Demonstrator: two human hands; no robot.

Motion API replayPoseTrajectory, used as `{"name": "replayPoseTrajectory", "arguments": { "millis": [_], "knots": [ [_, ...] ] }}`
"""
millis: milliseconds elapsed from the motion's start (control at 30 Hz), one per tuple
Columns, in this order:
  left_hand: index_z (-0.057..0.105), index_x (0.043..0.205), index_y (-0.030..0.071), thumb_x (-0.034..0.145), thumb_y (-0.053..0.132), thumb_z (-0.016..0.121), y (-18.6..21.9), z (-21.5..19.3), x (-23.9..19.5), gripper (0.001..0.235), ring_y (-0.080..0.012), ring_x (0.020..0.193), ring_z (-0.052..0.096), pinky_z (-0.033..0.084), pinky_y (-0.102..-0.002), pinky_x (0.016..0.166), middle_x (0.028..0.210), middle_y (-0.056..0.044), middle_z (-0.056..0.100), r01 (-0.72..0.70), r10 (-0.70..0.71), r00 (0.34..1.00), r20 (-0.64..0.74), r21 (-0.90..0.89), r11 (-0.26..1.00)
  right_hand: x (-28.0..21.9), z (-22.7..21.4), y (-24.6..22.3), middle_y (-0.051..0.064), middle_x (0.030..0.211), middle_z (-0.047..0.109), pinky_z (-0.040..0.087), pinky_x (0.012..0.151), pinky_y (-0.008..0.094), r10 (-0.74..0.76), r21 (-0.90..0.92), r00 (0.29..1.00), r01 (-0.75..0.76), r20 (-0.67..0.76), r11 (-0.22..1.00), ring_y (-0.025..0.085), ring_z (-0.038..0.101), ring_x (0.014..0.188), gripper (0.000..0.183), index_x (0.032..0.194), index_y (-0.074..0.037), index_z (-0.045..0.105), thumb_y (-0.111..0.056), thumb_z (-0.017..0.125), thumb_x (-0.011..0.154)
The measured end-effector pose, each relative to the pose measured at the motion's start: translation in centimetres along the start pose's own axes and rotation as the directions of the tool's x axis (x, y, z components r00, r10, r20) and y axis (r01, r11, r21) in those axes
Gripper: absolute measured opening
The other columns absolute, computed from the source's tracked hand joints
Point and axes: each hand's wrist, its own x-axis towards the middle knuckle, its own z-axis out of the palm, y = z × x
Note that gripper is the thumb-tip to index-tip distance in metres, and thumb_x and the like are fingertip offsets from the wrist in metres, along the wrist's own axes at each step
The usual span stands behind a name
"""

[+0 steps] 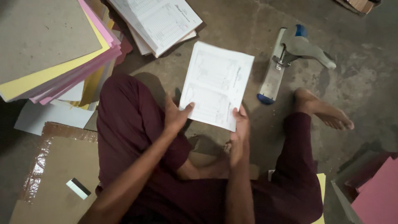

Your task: The person sits on the floor and sorts through stacks of pink and yellow papers. They pick up a stack, flip through the pages, and place them back down, repeating this process with different stacks.

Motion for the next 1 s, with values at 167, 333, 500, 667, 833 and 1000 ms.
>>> {"name": "replayPoseTrajectory", "arguments": {
  "millis": [167,333,500,667,833,1000],
  "knots": [
    [0.042,0.155,0.002,0.093,0.008,0.066,2.7,-1.4,0.0,0.067,-0.0271,0.126,0.062,0.052,-0.036,0.103,0.145,-0.018,0.061,0.178,-0.055,0.965,0.255,-0.491,0.853,-3.6,4.7,-5.5,0.021,0.149,0.054,0.052,0.107,0.045,-0.048,-0.081,0.990,0.059,0.131,0.995,0.031,0.058,0.133,0.064,0.156,0.001,0.033,-0.020,0.055,0.099],
    [0.039,0.156,0.008,0.094,-0.007,0.058,4.9,-4.3,3.1,0.067,-0.0235,0.120,0.064,0.057,-0.035,0.097,0.145,-0.015,0.059,0.217,-0.069,0.973,0.222,-0.760,0.613,-6.0,9.2,-9.2,0.025,0.156,0.048,0.046,0.116,0.046,-0.165,0.202,0.922,0.098,0.349,0.975,0.034,0.053,0.140,0.076,0.162,0.001,0.027,-0.043,0.051,0.105],
    [0.041,0.156,0.003,0.098,-0.007,0.059,5.8,-5.9,12.7,0.062,-0.0274,0.117,0.065,0.059,-0.040,0.087,0.141,-0.021,0.062,-0.109,0.106,0.993,-0.061,-0.828,0.550,-5.1,8.6,-8.1,0.028,0.151,0.050,0.048,0.110,0.042,-0.169,0.027,0.970,0.167,0.176,0.986,0.034,0.057,0.133,0.067,0.159,0.000,0.030,-0.034,0.053,0.106],
    [0.031,0.156,0.025,0.104,0.008,0.061,3.1,-5.9,23.6,0.063,-0.0244,0.119,0.063,0.060,-0.042,0.087,0.146,-0.010,0.056,-0.140,-0.004,0.987,-0.163,-0.862,0.487,-4.2,7.6,-5.9,0.027,0.143,0.058,0.052,0.102,0.040,-0.118,-0.008,0.990,0.119,0.077,0.993,0.032,0.064,0.122,0.056,0.151,0.004,0.043,-0.013,0.059,0.101],
    [0.047,0.150,0.026,0.093,0.009,0.060,-2.4,-5.2,28.2,0.060,-0.0259,0.108,0.074,0.067,-0.042,0.071,0.134,-0.008,0.068,0.011,-0.261,0.908,-0.329,-0.603,0.798,-3.9,7.5,-5.1,0.025,0.140,0.061,0.053,0.099,0.038,-0.053,-0.008,0.998,0.053,0.042,0.999,0.031,0.066,0.118,0.050,0.149,0.005,0.046,-0.009,0.056,0.101],
    [0.046,0.148,0.023,0.094,0.015,0.065,-5.4,-5.0,29.7,0.059,-0.0276,0.110,0.072,0.070,-0.042,0.072,0.134,-0.010,0.067,0.011,-0.257,0.918,-0.301,-0.631,0.776,-3.6,7.0,-4.7,0.026,0.140,0.062,0.053,0.098,0.039,-0.065,-0.037,0.998,0.066,0.019,0.997,0.031,0.068,0.116,0.049,0.147,0.005,0.048,-0.009,0.055,0.101]
  ]
}}
